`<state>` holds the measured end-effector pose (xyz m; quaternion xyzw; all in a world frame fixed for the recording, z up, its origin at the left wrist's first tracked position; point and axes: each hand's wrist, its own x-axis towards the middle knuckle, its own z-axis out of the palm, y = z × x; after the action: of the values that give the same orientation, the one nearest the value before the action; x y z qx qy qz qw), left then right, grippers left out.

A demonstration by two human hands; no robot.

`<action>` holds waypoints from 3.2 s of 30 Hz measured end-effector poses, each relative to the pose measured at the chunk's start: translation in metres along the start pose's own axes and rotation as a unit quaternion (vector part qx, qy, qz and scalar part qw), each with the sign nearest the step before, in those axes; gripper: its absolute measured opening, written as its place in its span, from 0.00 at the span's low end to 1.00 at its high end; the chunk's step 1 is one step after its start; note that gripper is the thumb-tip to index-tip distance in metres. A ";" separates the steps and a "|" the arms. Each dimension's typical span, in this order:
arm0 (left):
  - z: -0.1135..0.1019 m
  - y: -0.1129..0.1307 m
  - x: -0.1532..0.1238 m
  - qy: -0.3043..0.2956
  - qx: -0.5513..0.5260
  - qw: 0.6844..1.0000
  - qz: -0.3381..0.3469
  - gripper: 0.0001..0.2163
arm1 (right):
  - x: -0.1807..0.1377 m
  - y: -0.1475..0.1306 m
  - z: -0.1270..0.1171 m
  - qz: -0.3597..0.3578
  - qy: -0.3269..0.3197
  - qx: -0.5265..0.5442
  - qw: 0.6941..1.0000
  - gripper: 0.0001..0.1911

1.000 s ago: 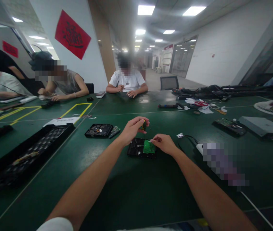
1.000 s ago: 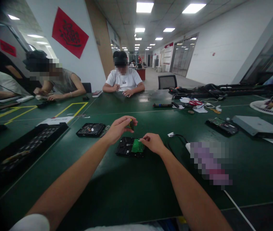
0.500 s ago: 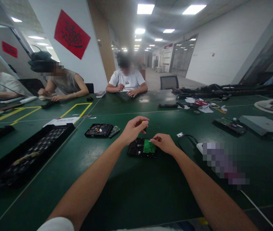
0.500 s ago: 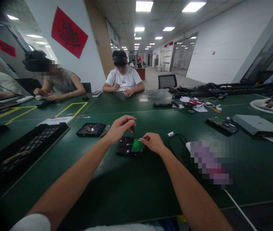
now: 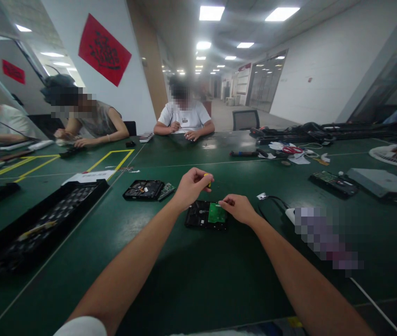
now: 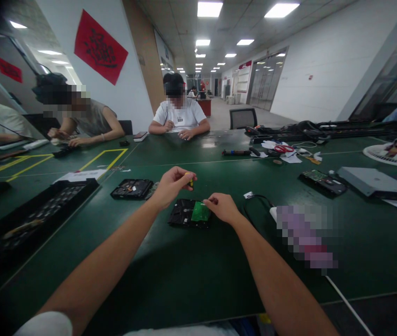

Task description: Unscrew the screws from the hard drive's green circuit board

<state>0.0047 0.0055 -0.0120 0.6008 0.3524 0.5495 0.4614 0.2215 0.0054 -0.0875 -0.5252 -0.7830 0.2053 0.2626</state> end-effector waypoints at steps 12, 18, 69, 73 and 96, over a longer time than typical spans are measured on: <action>0.002 0.005 -0.002 -0.060 -0.017 0.998 -0.003 0.16 | 0.000 -0.002 -0.002 -0.006 0.003 -0.005 1.000 0.21; 0.002 0.008 -0.004 -0.052 0.050 0.997 0.019 0.16 | 0.000 0.000 0.000 -0.008 0.009 -0.009 1.000 0.22; -0.001 0.004 -0.001 -0.040 0.008 0.999 0.004 0.14 | 0.000 0.001 0.001 -0.014 0.012 -0.012 1.000 0.21; 0.002 0.004 -0.002 -0.031 0.025 0.999 0.009 0.16 | 0.000 0.000 0.000 -0.013 0.011 -0.011 1.000 0.21; 0.002 0.006 -0.003 -0.024 0.055 0.998 -0.001 0.17 | 0.000 0.002 0.001 -0.017 0.011 -0.018 1.000 0.21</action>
<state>0.0055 0.0001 -0.0074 0.6382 0.3715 0.5141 0.4364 0.2216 0.0063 -0.0895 -0.5188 -0.7923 0.1808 0.2654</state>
